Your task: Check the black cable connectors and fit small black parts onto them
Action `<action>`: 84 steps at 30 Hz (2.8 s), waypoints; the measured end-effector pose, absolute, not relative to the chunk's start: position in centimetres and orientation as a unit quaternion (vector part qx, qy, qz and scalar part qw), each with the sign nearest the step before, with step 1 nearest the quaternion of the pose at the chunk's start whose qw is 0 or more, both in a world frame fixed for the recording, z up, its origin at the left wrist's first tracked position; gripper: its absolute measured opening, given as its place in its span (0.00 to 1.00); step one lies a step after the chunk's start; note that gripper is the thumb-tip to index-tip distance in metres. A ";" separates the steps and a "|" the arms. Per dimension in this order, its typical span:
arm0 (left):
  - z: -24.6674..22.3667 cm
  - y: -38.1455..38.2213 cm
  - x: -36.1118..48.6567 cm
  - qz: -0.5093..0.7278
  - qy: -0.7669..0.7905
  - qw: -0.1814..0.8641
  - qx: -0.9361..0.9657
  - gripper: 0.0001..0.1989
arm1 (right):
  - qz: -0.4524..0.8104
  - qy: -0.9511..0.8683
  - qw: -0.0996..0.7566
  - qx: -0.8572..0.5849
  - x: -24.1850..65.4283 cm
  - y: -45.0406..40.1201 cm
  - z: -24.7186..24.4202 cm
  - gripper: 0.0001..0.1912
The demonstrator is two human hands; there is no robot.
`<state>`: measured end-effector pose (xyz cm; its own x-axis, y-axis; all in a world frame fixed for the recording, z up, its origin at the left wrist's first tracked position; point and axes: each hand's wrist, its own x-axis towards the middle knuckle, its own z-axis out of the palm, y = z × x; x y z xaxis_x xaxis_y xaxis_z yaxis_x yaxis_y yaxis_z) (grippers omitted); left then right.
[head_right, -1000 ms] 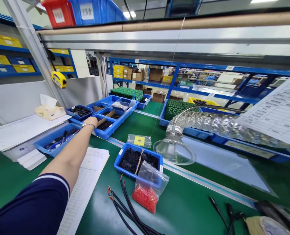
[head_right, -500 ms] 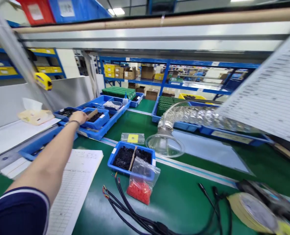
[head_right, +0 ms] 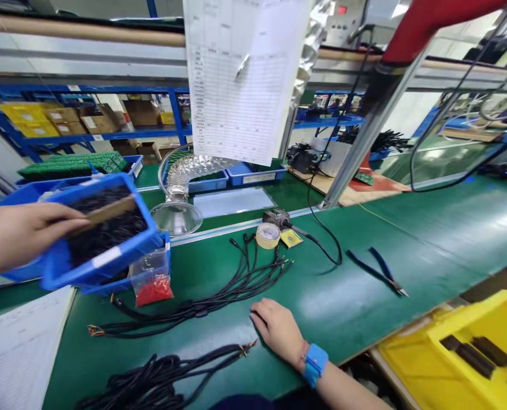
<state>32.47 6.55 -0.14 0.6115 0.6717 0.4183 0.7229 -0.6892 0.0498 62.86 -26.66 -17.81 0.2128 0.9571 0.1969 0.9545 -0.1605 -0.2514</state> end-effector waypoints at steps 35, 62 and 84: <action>-15.1 -15.7 32.6 -0.048 -0.159 0.046 -0.985 0.40 | -0.022 -0.812 0.162 -0.560 61.8 -29.0 -16.3 0.16; -16.1 -14.9 28.9 -0.199 -0.268 -0.104 -0.937 0.11 | 0.049 -0.805 0.141 -0.574 57.2 -24.6 -15.1 0.12; -16.5 -14.3 41.8 -0.207 -0.248 -0.707 -0.629 0.16 | 0.309 -0.534 0.473 -0.629 56.0 -21.5 -13.9 0.04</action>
<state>41.77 -14.27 -16.50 0.7917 0.6041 -0.0906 0.0193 0.1235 0.9922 55.98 -21.49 -13.89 0.2394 0.9638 0.1172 0.3791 0.0183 -0.9252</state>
